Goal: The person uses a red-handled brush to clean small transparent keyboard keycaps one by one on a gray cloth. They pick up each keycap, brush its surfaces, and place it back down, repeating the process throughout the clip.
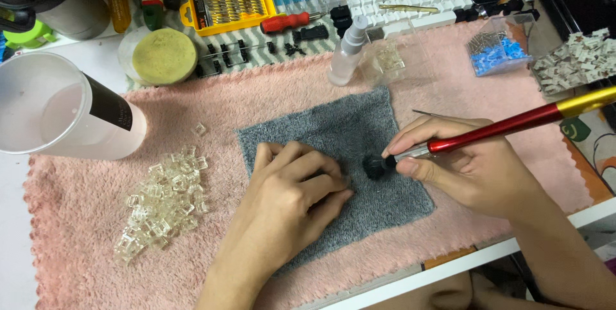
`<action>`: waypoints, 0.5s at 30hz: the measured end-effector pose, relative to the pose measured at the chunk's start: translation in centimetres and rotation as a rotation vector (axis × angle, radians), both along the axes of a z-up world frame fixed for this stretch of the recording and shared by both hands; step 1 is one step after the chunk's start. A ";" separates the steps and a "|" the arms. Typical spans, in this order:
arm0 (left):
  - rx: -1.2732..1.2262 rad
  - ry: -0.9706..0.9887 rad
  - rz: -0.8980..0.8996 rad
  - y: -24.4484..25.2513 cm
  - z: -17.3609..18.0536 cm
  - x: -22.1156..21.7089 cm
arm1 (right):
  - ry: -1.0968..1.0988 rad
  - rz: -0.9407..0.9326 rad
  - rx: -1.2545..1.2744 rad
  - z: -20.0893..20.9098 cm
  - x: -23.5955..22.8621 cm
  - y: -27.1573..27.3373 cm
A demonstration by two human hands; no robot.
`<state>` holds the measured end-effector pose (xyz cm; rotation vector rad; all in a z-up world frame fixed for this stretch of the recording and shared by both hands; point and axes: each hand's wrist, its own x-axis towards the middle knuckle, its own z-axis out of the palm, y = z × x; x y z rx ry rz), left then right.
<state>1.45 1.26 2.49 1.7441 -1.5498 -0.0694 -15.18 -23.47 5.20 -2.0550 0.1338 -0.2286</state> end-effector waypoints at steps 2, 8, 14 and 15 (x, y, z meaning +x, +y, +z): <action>0.025 -0.002 -0.010 0.1 -0.3 0.0 | 0.012 -0.025 0.035 0.2 0.2 0.8; 0.066 0.005 0.045 0.1 -0.4 0.0 | 0.034 -0.049 0.220 -1.0 1.1 2.5; 0.152 0.025 0.128 0.1 -0.7 -0.1 | 0.242 -0.104 0.098 -1.4 2.4 2.8; 0.153 0.025 0.138 0.1 -0.8 -0.1 | 0.300 -0.106 -0.003 -1.1 2.4 2.5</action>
